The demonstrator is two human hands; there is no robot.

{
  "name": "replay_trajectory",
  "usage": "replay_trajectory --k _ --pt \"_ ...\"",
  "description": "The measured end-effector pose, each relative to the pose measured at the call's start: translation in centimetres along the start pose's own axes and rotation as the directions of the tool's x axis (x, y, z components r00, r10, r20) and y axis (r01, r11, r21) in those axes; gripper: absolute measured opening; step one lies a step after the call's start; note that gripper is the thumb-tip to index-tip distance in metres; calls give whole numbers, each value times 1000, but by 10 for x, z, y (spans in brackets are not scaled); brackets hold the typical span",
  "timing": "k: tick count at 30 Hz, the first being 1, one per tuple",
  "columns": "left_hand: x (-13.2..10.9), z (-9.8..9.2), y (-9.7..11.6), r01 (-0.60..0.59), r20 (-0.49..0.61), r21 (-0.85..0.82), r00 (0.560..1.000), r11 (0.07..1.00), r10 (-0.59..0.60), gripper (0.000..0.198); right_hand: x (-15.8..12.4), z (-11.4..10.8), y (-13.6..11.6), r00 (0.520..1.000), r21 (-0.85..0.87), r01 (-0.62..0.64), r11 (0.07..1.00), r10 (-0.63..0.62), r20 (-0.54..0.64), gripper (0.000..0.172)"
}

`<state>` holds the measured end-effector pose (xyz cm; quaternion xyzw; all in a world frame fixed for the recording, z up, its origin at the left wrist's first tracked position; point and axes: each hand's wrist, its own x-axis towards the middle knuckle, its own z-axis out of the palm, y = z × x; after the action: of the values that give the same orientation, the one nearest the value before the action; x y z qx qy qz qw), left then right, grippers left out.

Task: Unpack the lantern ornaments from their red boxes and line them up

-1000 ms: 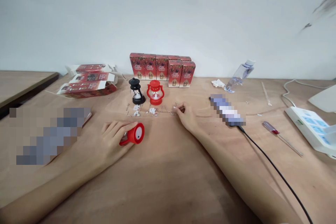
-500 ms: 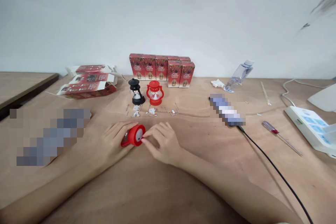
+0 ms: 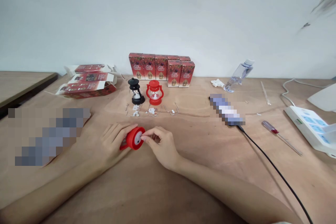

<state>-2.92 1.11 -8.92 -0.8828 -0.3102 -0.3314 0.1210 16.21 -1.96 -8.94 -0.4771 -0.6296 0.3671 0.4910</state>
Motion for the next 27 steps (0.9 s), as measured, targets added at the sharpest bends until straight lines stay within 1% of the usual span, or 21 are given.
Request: replay_trajectory --k 2,3,6,9,13,18,27 --pt "1 0 1 -30 -24 39 999 999 31 31 0 1 0 994 72 -110 991 108 21 12" --pt "1 0 2 -43 -39 60 998 997 45 30 0 1 0 989 99 -144 985 142 33 13" --pt "3 -1 5 -79 -67 124 994 989 88 27 1 1 0 981 148 -191 970 183 66 15" --pt "5 -2 7 -110 -64 172 990 979 123 25 1 0 1 976 165 -209 964 194 97 18" --pt "5 -3 9 -106 -70 209 990 972 123 22 2 0 1 971 187 -220 957 196 140 22" --pt "7 -4 12 -111 -86 210 988 971 131 20 2 0 0 973 205 -198 958 168 155 23" --pt "5 -3 10 -75 -78 206 993 976 92 24 2 0 0 981 107 -103 989 83 173 17"
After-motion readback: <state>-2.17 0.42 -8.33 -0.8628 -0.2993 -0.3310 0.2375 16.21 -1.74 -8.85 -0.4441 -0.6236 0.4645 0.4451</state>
